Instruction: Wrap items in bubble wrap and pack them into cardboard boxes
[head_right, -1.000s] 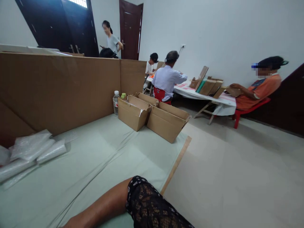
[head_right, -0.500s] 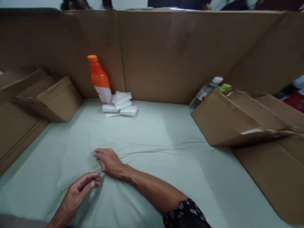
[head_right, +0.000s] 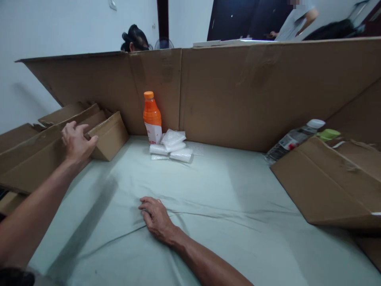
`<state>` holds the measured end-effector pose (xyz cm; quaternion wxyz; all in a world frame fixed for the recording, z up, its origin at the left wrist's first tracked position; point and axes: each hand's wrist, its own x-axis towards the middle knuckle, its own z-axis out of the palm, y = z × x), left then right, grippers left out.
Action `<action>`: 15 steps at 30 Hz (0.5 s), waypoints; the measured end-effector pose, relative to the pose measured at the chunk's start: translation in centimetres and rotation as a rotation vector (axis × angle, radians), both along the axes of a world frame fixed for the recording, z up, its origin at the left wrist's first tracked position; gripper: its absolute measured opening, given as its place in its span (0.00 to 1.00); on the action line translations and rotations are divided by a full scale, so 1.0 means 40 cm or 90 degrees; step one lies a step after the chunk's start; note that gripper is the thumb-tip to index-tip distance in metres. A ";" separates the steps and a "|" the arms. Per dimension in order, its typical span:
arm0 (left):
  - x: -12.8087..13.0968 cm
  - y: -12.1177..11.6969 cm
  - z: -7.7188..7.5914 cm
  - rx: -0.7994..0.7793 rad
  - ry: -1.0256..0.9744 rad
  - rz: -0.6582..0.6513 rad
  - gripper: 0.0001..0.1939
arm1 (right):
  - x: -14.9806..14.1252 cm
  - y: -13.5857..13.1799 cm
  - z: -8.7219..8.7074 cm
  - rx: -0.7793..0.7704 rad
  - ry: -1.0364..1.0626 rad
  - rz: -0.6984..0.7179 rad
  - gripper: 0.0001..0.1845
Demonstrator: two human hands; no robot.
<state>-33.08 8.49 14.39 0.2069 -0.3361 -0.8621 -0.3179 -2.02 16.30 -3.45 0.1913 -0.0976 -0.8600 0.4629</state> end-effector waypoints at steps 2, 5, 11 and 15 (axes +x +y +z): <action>-0.040 0.044 0.004 -0.039 -0.040 0.001 0.22 | 0.000 0.003 -0.003 -0.002 0.002 0.001 0.14; -0.058 0.057 -0.017 -0.055 -0.075 -0.003 0.14 | -0.002 0.004 -0.008 -0.007 -0.004 0.000 0.14; 0.084 -0.159 -0.100 0.033 0.049 -0.140 0.10 | -0.006 0.011 -0.001 -0.073 0.081 -0.046 0.13; 0.272 -0.370 -0.146 0.108 -0.026 -0.071 0.10 | -0.012 0.038 0.001 -0.142 0.174 -0.177 0.15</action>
